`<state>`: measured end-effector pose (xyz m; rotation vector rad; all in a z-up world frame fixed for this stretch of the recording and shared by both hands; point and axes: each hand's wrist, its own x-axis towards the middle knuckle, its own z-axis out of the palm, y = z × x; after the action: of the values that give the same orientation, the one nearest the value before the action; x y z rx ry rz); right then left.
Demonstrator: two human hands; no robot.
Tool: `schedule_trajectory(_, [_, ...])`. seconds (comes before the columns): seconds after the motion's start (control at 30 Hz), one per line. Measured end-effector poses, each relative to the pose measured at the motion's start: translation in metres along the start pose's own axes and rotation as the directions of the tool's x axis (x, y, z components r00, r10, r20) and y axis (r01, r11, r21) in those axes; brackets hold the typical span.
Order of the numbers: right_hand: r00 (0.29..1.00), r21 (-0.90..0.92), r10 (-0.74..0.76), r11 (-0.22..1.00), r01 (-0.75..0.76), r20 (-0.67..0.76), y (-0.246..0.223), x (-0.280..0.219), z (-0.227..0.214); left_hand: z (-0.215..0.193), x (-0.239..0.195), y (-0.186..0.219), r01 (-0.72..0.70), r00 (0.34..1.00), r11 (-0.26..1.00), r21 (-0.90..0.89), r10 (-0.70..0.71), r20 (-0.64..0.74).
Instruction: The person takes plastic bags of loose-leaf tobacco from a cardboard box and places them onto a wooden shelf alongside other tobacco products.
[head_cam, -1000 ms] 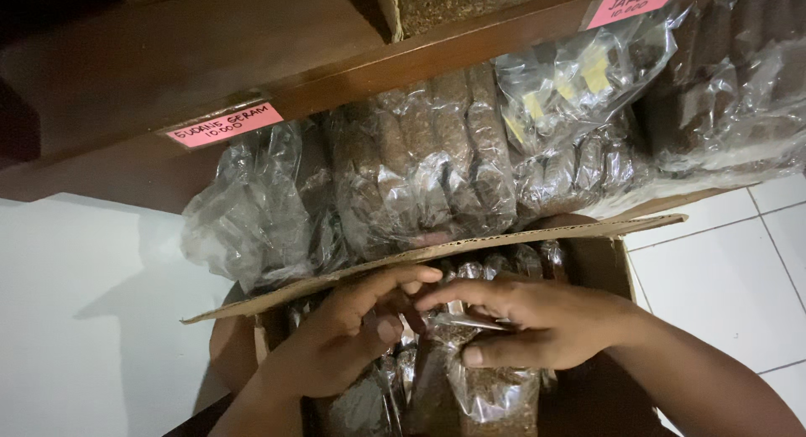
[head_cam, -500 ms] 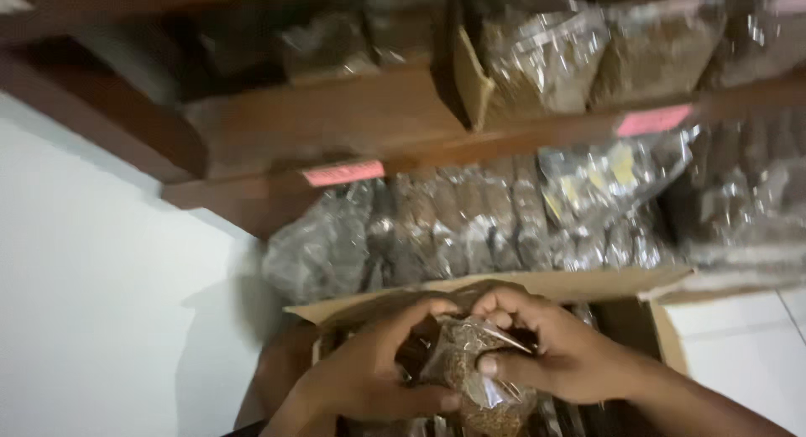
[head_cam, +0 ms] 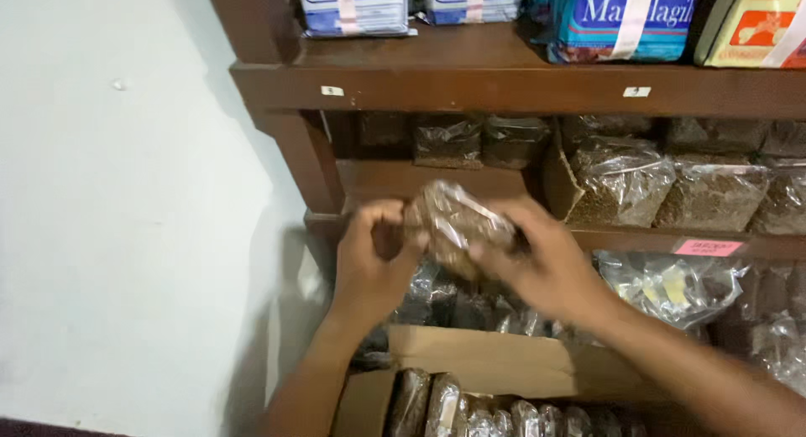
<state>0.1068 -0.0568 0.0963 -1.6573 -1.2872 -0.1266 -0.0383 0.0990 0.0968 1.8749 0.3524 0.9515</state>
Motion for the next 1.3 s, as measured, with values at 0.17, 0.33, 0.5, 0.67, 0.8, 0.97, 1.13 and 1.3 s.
schedule_trajectory(0.17, [0.997,-0.264,0.062,0.962,-0.07,-0.039,0.015,0.074,0.026,0.028,0.05,-0.036,-0.325,0.917,0.897,0.301,0.376,-0.131])
schedule_trajectory(0.33, [0.975,-0.189,0.214,0.956,-0.223,-0.064,0.047,0.131,0.073,0.047,0.104,-0.105,-0.102,0.987,0.949,0.299,0.135,-0.09])
schedule_trajectory(0.5, [0.973,-0.397,0.232,0.892,-0.219,-0.016,0.03,0.151,0.091,0.035,0.149,-0.171,0.075,0.996,0.871,0.485,-0.04,-0.083])
schedule_trajectory(0.67, [0.995,-0.62,0.093,0.783,-0.049,0.038,-0.005,0.156,0.083,0.018,0.138,-0.118,0.248,0.967,0.871,0.425,-0.252,-0.048])
schedule_trajectory(0.8, [0.936,-0.851,-0.342,0.513,0.112,-0.082,0.027,0.151,0.097,0.028,0.141,-0.15,0.225,0.974,0.899,0.375,-0.2,-0.105])
schedule_trajectory(0.97, [0.983,-0.804,-0.165,0.571,0.165,0.084,0.03,0.147,0.088,0.035,0.137,-0.175,0.046,0.981,0.936,0.349,0.023,-0.193])
schedule_trajectory(1.13, [0.977,-0.763,-0.012,0.622,0.176,0.215,0.044,0.142,0.093,0.043,0.132,-0.191,-0.232,0.918,0.879,0.417,0.34,-0.206])
schedule_trajectory(1.3, [0.965,-0.884,-0.252,0.431,0.183,0.077,0.121,0.132,0.132,0.044,0.131,-0.203,-0.318,0.906,0.831,0.457,0.408,-0.112])
